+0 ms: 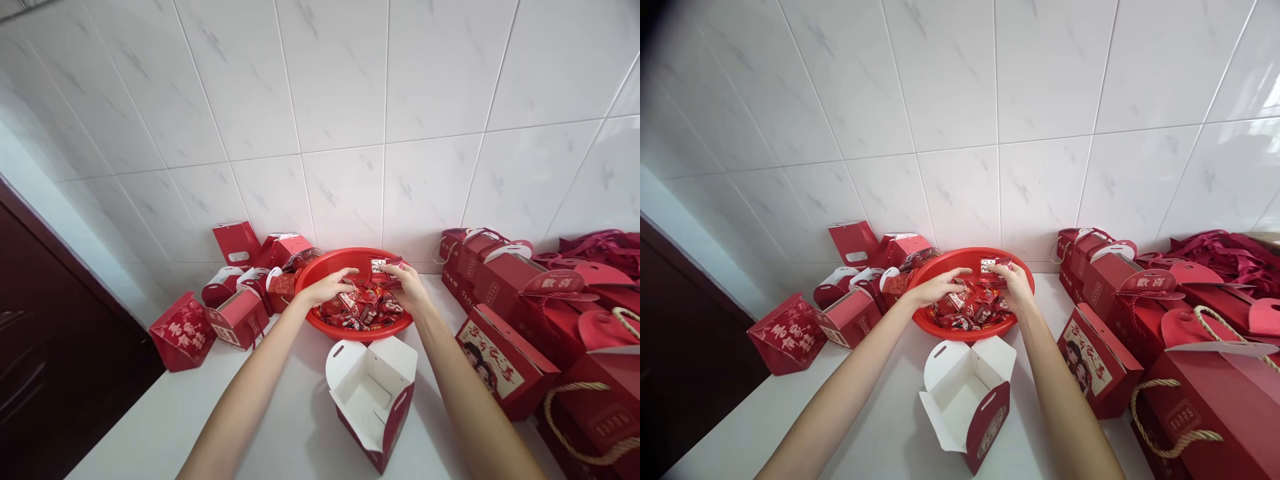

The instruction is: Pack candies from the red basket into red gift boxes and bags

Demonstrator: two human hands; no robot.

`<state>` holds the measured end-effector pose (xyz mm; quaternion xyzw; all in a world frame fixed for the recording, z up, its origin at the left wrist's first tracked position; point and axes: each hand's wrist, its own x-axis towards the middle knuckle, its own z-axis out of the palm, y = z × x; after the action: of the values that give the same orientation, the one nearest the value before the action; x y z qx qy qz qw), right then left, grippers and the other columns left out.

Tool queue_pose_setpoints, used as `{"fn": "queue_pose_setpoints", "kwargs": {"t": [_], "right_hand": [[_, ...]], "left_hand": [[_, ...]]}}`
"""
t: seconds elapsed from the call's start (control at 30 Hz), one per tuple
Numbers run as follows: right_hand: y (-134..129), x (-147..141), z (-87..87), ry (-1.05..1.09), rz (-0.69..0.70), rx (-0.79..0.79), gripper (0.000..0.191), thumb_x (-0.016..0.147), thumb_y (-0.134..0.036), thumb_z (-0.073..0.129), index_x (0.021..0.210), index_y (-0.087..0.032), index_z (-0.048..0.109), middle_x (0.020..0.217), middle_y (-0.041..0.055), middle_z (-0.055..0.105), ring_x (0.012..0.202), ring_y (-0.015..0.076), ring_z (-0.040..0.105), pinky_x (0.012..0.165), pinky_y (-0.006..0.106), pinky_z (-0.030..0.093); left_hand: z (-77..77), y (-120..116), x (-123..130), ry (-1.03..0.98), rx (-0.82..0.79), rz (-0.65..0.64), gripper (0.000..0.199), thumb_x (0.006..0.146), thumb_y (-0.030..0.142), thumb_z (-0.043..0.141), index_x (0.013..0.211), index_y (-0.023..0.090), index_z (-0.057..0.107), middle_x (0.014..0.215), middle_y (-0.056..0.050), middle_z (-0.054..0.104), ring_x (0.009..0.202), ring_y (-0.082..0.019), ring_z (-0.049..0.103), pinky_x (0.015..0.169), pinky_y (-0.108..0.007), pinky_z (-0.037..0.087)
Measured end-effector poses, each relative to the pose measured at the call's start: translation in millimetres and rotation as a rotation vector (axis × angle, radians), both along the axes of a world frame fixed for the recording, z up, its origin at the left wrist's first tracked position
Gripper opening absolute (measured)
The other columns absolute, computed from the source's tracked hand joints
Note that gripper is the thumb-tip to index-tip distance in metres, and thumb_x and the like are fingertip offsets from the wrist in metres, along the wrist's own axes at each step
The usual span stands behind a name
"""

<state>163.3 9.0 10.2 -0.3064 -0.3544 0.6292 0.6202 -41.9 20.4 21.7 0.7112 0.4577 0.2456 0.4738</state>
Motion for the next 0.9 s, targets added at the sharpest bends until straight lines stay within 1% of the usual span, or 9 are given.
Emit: {"fn": "queue_pose_setpoints", "kwargs": {"t": [0.13,0.27,0.4,0.47,0.6,0.7,0.77,0.83,0.9], "right_hand": [[-2.9,-2.5,-4.8,-0.104,0.029,-0.058,0.027,0.05,-0.021,0.084,0.065,-0.017,0.062,0.06,0.0003,0.067,0.052,0.0147,0.062,0.045,0.024,0.049],[-3.7,-2.0,-7.4,-0.14,0.016,-0.056,0.026,0.052,-0.022,0.084,0.068,-0.017,0.063,0.065,0.0021,0.069,0.053,0.0145,0.062,0.045,0.024,0.048],[-2.7,-0.8,-8.8,-0.174,0.032,-0.036,0.031,0.048,-0.026,0.087,0.065,-0.017,0.062,0.063,0.0011,0.067,0.056,0.0139,0.061,0.047,0.022,0.047],[-1.6,-0.4,-9.7,-0.185,0.034,-0.034,0.032,0.047,-0.027,0.087,0.064,-0.017,0.062,0.061,0.0003,0.065,0.056,0.0137,0.061,0.047,0.022,0.047],[0.4,-0.3,-12.2,-0.205,0.068,-0.037,0.029,0.048,-0.025,0.086,0.064,-0.017,0.062,0.064,0.0008,0.067,0.057,0.0134,0.061,0.05,0.023,0.048],[1.4,-0.9,-14.5,-0.23,0.136,-0.027,0.028,0.05,-0.023,0.085,0.067,-0.017,0.064,0.069,0.0025,0.07,0.062,0.0164,0.065,0.056,0.027,0.052],[1.5,-1.3,-15.6,-0.258,0.169,-0.028,0.028,0.052,-0.023,0.085,0.069,-0.018,0.064,0.068,0.0024,0.07,0.061,0.0175,0.065,0.056,0.028,0.052],[1.2,-1.5,-15.8,-0.274,0.175,-0.026,0.027,0.051,-0.024,0.085,0.069,-0.018,0.065,0.064,0.0013,0.068,0.058,0.0171,0.064,0.054,0.028,0.051],[0.6,-1.6,-15.4,-0.272,0.156,-0.009,0.028,0.05,-0.024,0.085,0.069,-0.018,0.065,0.065,0.0008,0.068,0.059,0.0167,0.064,0.055,0.028,0.051]], "left_hand": [[-2.8,-0.9,0.1,-0.058,0.035,0.018,0.07,0.08,0.025,0.069,0.146,0.023,0.045,0.157,-0.01,0.04,0.137,-0.026,0.047,0.11,-0.036,0.041],[-7.7,0.1,4.2,-0.173,0.023,0.062,0.073,0.08,0.024,0.069,0.148,0.024,0.04,0.156,-0.012,0.041,0.131,-0.027,0.053,0.104,-0.039,0.047],[-16.1,4.9,4.9,-0.19,0.117,0.085,0.061,0.078,0.024,0.072,0.136,0.023,0.052,0.155,-0.011,0.042,0.132,-0.027,0.05,0.104,-0.037,0.046],[-20.9,7.7,4.6,-0.184,0.156,0.102,0.056,0.076,0.025,0.074,0.129,0.022,0.056,0.152,-0.011,0.044,0.129,-0.027,0.052,0.1,-0.037,0.048],[-26.6,10.5,5.7,-0.228,0.216,0.121,0.049,0.072,0.027,0.078,0.115,0.02,0.057,0.138,-0.012,0.053,0.116,-0.025,0.058,0.088,-0.036,0.051],[-26.3,9.6,7.8,-0.287,0.257,0.083,0.042,0.068,0.031,0.082,0.099,0.019,0.056,0.115,-0.007,0.059,0.106,-0.022,0.06,0.084,-0.034,0.051],[-24.7,7.6,8.9,-0.294,0.305,0.063,0.04,0.067,0.033,0.083,0.09,0.018,0.055,0.101,-0.003,0.058,0.1,-0.019,0.06,0.083,-0.032,0.05],[-22.7,4.7,9.5,-0.288,0.324,0.053,0.04,0.066,0.033,0.085,0.086,0.018,0.054,0.093,-0.001,0.058,0.093,-0.017,0.06,0.081,-0.03,0.049],[-20.7,1.3,9.6,-0.277,0.285,0.04,0.042,0.066,0.033,0.085,0.091,0.018,0.055,0.093,0.0,0.059,0.089,-0.015,0.061,0.079,-0.03,0.05]]}}
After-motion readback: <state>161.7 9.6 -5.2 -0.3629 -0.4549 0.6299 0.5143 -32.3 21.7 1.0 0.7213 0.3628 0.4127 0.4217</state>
